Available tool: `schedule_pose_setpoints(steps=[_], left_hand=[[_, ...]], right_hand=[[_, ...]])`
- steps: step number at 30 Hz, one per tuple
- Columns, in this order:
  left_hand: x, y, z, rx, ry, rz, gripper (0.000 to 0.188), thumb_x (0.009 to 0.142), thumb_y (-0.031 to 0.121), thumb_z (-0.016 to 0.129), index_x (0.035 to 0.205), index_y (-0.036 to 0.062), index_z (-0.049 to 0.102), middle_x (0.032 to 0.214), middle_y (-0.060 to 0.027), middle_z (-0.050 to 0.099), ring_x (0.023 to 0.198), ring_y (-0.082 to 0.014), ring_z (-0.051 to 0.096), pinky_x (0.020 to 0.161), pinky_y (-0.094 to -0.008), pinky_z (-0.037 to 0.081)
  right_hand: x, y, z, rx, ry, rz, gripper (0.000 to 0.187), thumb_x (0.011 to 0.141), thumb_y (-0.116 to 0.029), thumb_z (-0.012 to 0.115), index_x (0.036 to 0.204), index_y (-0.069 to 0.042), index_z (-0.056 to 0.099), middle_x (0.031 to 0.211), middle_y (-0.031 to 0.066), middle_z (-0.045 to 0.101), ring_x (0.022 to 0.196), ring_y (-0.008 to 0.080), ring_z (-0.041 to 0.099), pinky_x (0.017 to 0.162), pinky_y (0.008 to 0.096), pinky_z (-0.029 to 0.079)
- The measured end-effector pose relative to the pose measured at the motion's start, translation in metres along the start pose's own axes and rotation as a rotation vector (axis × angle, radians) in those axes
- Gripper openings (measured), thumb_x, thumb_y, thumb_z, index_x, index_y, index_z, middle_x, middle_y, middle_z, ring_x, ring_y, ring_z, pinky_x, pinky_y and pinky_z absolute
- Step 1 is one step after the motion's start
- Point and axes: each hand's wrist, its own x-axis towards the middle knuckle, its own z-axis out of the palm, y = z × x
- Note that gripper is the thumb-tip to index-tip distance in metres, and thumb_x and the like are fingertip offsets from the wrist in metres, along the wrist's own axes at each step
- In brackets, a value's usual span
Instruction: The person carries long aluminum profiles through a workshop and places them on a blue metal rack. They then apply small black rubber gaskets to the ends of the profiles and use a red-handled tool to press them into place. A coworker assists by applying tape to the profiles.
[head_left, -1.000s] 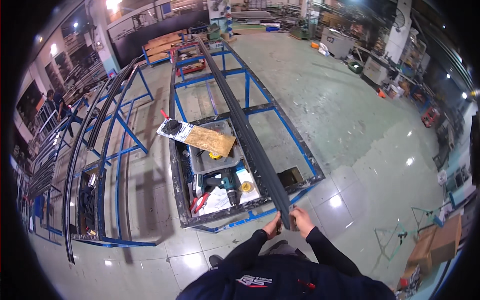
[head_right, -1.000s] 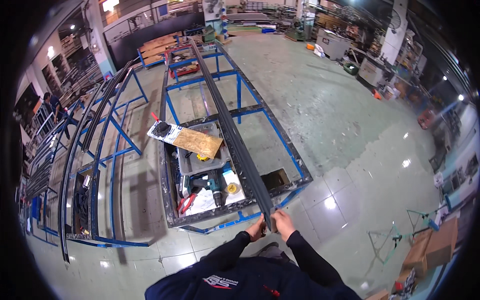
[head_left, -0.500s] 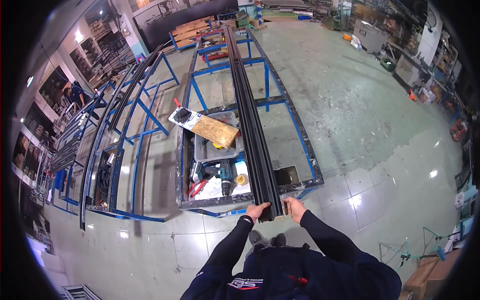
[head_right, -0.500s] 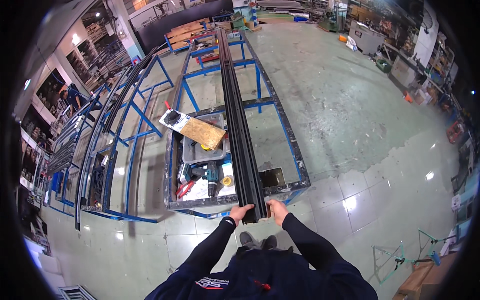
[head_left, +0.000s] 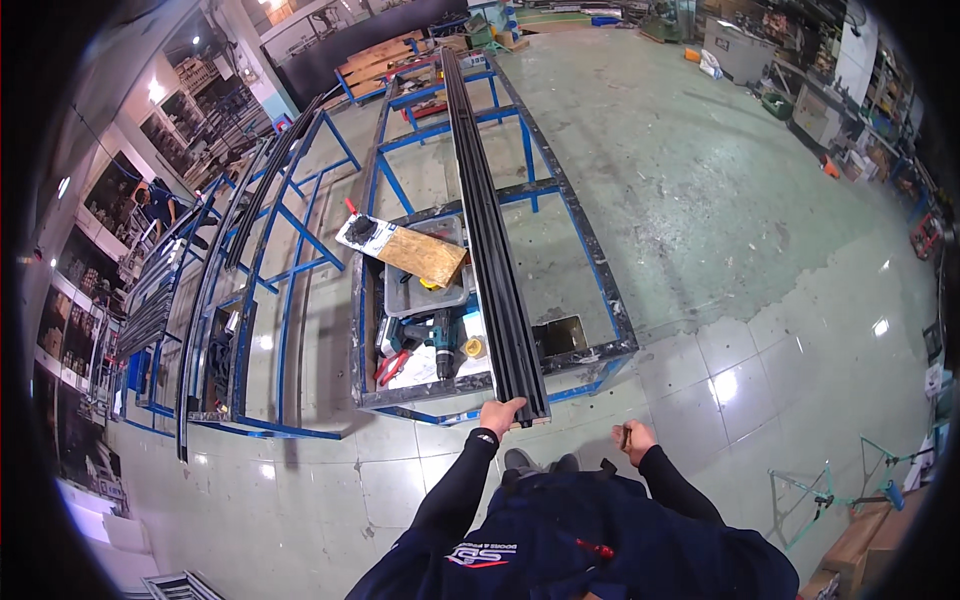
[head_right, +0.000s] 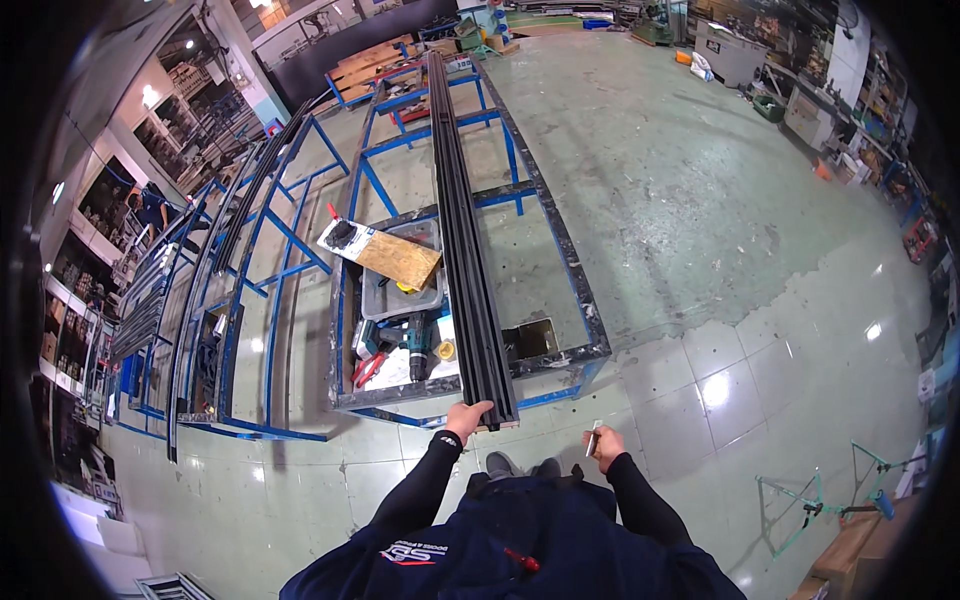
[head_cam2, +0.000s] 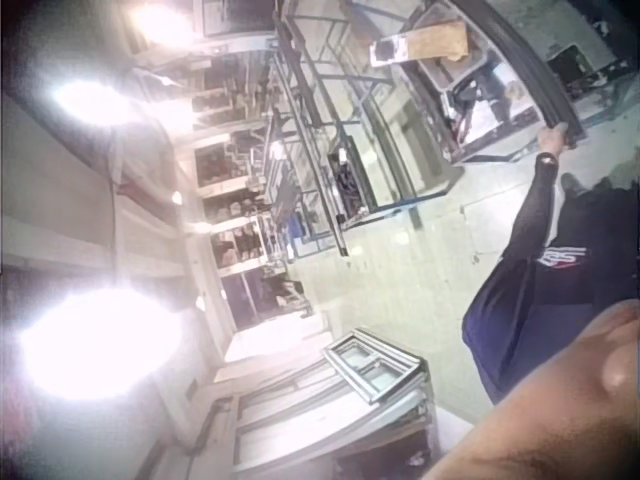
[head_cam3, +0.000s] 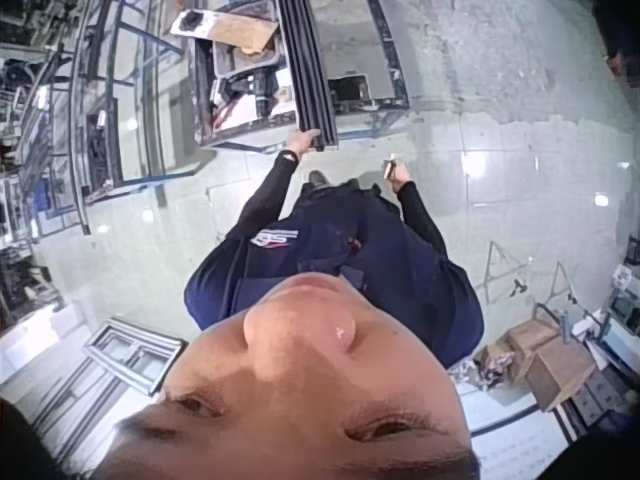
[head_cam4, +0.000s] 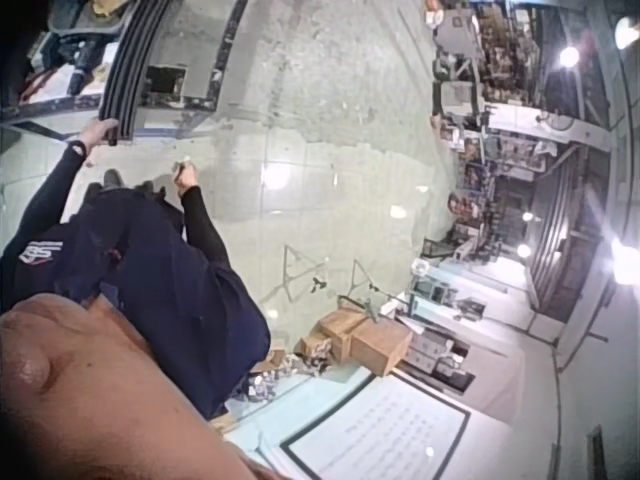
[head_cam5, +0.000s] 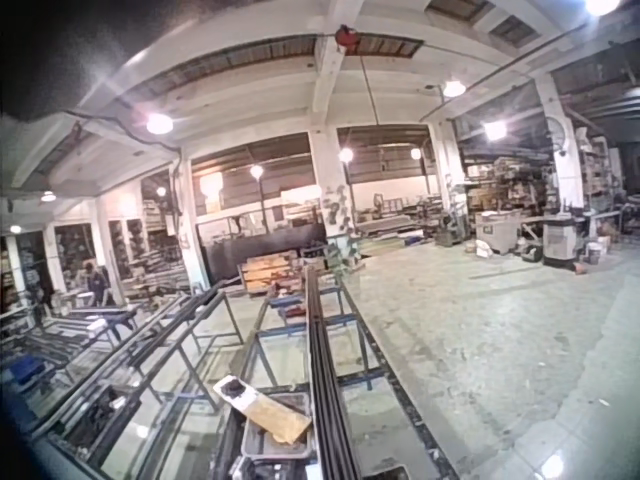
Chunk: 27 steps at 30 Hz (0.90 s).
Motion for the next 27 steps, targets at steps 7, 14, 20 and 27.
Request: schedule_pose_setpoints(steps=[7,14,20,27], left_hand=[[-0.038,0.045,0.049,0.288,0.386,0.409,0.049,0.076,0.028,0.074,0.103,-0.0089,0.056,0.104,-0.0301,0.055,0.103,-0.0475,0.053,0.090,-0.0506,0.045],[-0.043,0.061,0.083,0.311,0.425,0.494,0.055,0.076,0.016,0.071,0.116,-0.0076,0.040,0.107,-0.0281,0.048,0.102,-0.0481,0.051,0.087,-0.0522,0.045],[-0.042,0.059,0.074,0.297,0.328,0.512,0.054,0.074,0.020,0.073,0.109,-0.0070,0.042,0.106,-0.0281,0.050,0.103,-0.0483,0.051,0.088,-0.0516,0.045],[-0.045,0.065,0.076,0.266,0.256,0.474,0.076,0.073,0.032,0.081,0.123,-0.0098,0.042,0.112,-0.0286,0.052,0.109,-0.0449,0.052,0.092,-0.0476,0.046]], right_hand=[[0.003,-0.004,0.012,0.016,-0.031,-0.054,0.026,0.091,-0.019,0.048,0.109,-0.001,0.056,0.104,0.0145,0.067,0.088,0.0269,0.067,0.070,0.0401,0.053],[-0.019,-0.018,0.033,0.014,-0.091,-0.138,0.017,0.091,-0.015,0.048,0.096,-0.003,0.057,0.090,0.0127,0.067,0.080,0.0231,0.065,0.062,0.0350,0.049],[-0.028,-0.005,-0.007,-0.024,-0.023,-0.175,0.018,0.090,-0.017,0.048,0.097,-0.003,0.057,0.089,0.0107,0.067,0.076,0.0202,0.064,0.057,0.0334,0.048],[-0.053,-0.005,-0.006,-0.043,0.034,-0.110,0.019,0.092,-0.020,0.049,0.099,-0.005,0.057,0.095,0.0099,0.066,0.084,0.0199,0.064,0.063,0.0350,0.049]])
